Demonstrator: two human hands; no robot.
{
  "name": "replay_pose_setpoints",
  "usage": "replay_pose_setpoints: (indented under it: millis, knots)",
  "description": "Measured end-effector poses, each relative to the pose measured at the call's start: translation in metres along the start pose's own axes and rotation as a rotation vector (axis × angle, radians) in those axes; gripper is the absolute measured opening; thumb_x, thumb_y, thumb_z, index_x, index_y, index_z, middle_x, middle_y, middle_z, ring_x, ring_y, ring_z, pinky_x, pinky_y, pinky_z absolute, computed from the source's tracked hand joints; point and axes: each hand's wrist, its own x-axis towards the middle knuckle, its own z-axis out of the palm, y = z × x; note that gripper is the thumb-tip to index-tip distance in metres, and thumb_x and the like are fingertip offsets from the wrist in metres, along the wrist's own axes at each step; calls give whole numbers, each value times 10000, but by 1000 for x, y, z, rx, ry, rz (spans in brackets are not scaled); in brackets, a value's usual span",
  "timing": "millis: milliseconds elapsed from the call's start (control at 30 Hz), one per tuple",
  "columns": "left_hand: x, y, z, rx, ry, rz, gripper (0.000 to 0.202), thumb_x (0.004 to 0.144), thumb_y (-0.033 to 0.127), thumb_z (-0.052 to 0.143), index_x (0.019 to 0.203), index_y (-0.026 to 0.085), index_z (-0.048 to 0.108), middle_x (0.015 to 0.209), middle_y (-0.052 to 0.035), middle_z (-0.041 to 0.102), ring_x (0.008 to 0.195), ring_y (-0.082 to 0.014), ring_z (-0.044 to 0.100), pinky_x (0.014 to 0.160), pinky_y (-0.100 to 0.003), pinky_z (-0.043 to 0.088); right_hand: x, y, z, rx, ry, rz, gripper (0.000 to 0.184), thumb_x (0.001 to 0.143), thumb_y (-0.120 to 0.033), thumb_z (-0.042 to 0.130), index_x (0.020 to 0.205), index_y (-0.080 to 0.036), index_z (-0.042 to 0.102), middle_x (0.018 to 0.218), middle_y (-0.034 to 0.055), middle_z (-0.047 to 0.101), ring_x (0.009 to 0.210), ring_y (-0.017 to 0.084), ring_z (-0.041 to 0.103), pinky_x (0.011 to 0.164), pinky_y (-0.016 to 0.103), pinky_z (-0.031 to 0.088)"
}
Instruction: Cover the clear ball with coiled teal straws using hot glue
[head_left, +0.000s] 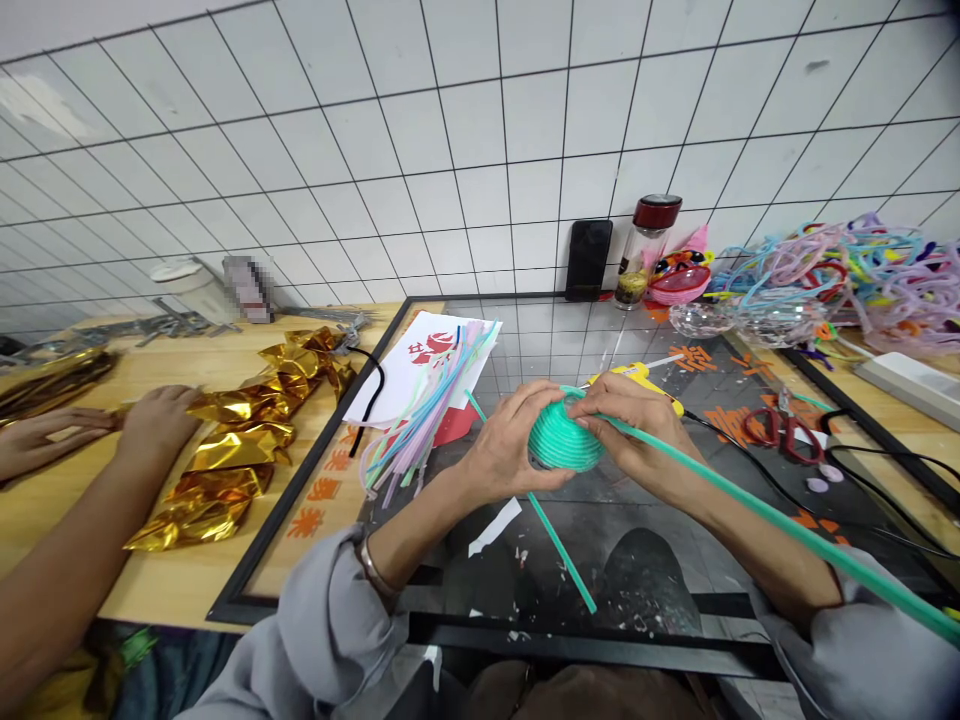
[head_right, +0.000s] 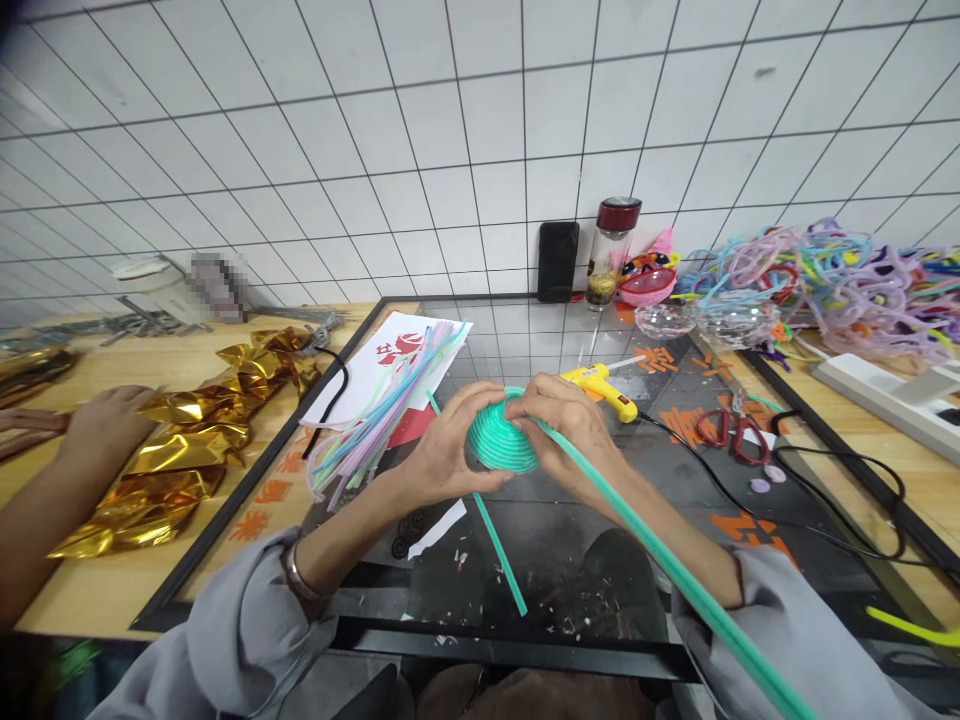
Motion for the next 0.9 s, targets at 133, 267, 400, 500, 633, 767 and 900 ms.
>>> replay_pose_setpoints:
  millis: [133, 267, 400, 500, 633, 767, 900]
  knots:
    - [0, 0, 1, 7, 8, -10, 819, 693, 342, 853, 1387, 207, 439, 1412, -179, 549, 1354, -358, 520, 1128, -551, 451, -1, 0, 1, 13, -9, 10, 167, 963, -230, 577, 952, -232, 744, 806, 26, 632, 742, 163, 611, 657, 309, 454]
    - [-1, -3, 3, -6, 23, 2, 796, 699, 374, 854, 1371, 222, 454, 1431, -177, 542, 1356, -356, 525, 1123, -556, 459, -1, 1, 2, 25, -9, 9, 168, 961, -226, 580, 953, -240, 747, 801, 23, 625, 744, 164, 606, 658, 309, 451]
    - [-1, -5, 3, -25, 29, 23, 756, 723, 382, 842, 1360, 217, 471, 1434, -170, 548, 1362, -348, 525, 1136, -550, 453, 0, 1, 2, 39, -11, 6, 170, 957, -212, 584, 938, -235, 751, 784, 16, 602, 732, 157, 592, 647, 302, 442]
    - [-1, -4, 4, -43, 29, 26, 773, 724, 375, 841, 1373, 212, 454, 1440, -174, 543, 1363, -352, 527, 1137, -553, 450, 0, 1, 1, 38, -23, 16, 167, 958, -199, 582, 929, -225, 744, 788, 15, 598, 730, 151, 591, 653, 297, 444]
    - [-2, 0, 5, -68, 40, -50, 873, 706, 352, 853, 1423, 228, 372, 1401, -148, 577, 1308, -336, 582, 1106, -523, 480, -1, 3, 1, 44, -17, 12, 148, 961, -192, 581, 947, -211, 726, 814, 21, 605, 750, 147, 597, 661, 289, 450]
    - [-2, -1, 6, -69, 52, -9, 847, 717, 336, 850, 1409, 233, 373, 1427, -153, 557, 1342, -337, 556, 1119, -520, 467, -2, 3, 0, 52, -14, 9, 144, 955, -178, 585, 950, -212, 725, 809, 18, 601, 745, 146, 592, 660, 288, 448]
    - [-2, -4, 5, -56, 23, 36, 770, 720, 336, 847, 1359, 232, 430, 1453, -174, 530, 1362, -349, 528, 1117, -541, 460, 0, 1, -1, 56, -22, 23, 142, 952, -184, 594, 921, -215, 729, 794, 16, 602, 735, 146, 592, 649, 287, 444]
